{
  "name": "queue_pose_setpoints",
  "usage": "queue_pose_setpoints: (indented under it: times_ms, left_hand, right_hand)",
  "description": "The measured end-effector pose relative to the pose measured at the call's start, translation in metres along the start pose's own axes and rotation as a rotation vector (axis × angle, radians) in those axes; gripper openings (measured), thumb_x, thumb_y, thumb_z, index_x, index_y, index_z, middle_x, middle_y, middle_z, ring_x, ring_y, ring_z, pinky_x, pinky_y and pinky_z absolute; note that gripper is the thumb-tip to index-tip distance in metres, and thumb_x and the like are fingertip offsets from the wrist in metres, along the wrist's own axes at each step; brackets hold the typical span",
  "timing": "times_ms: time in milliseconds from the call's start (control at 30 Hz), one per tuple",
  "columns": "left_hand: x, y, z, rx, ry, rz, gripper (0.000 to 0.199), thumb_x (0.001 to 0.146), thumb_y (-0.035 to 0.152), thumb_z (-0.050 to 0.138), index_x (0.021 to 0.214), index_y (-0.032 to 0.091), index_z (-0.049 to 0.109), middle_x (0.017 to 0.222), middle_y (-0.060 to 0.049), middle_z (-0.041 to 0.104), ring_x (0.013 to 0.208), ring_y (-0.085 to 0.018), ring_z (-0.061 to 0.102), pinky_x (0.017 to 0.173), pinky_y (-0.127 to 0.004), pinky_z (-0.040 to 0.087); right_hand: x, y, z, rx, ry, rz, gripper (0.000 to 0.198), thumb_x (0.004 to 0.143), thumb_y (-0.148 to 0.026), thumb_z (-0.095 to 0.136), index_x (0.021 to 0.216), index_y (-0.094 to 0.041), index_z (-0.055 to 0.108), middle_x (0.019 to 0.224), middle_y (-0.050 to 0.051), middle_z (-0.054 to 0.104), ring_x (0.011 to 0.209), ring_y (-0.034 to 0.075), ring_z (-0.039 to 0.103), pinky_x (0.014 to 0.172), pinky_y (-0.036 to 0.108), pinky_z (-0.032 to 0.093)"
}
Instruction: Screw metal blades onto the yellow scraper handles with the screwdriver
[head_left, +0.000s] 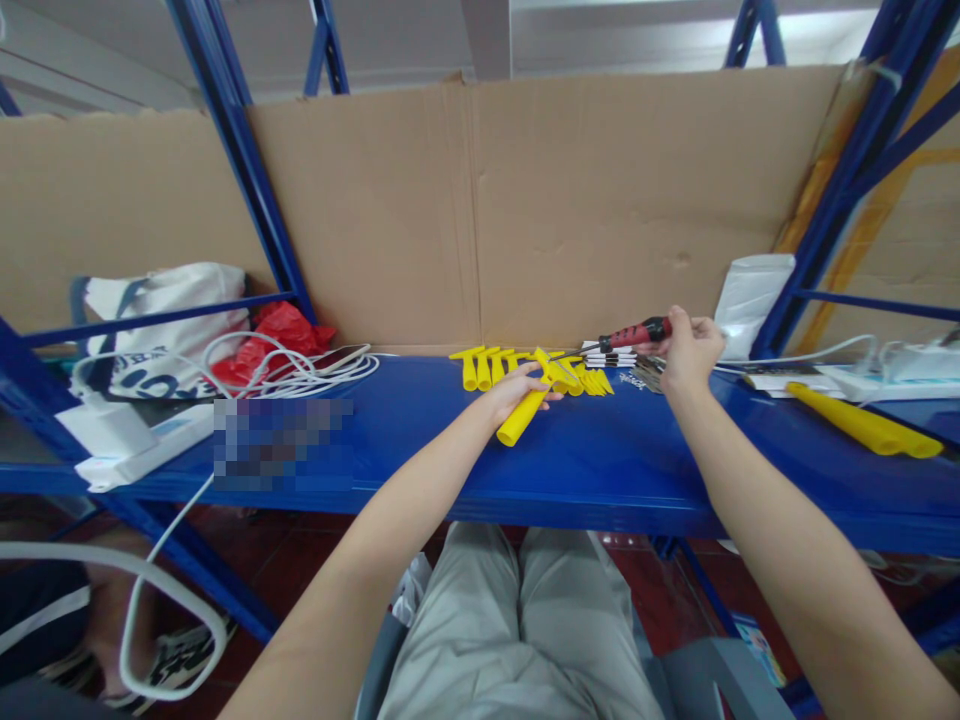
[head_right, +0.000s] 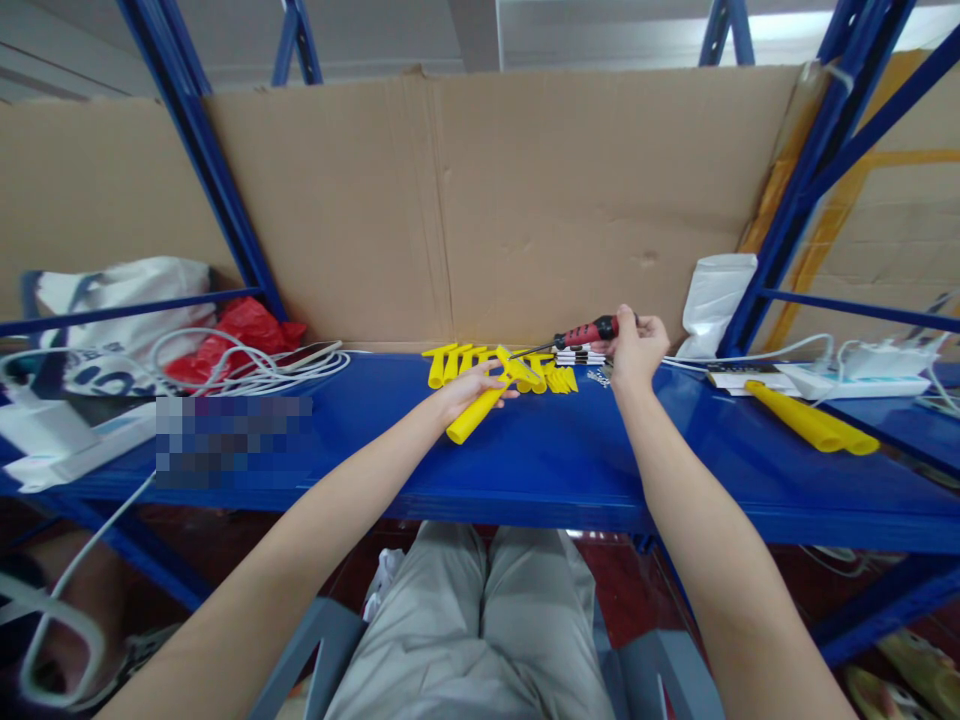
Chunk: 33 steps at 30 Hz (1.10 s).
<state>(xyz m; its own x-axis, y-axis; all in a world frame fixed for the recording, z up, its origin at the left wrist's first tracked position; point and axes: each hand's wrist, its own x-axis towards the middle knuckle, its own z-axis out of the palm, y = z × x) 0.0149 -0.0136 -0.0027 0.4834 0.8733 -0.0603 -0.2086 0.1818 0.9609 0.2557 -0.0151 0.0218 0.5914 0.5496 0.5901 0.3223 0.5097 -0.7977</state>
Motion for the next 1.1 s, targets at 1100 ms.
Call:
queue_pose_setpoints:
  times_ms: [1100]
  left_hand:
    - [-0.005,0.010,0.001,0.149,0.354,0.056,0.066,0.072,-0.006,0.044,0.130,0.022,0.032,0.116,-0.014,0.059,0.068,-0.016,0.069,0.042,-0.017,0.042]
  right_hand:
    - [-0.025,-0.014,0.006,-0.005,-0.328,-0.147,0.035,0.080,-0.054,0.053,0.097,-0.023,0.048,0.055,-0.005,0.048,0.040,0.011,0.045,0.040,0.025,0.037]
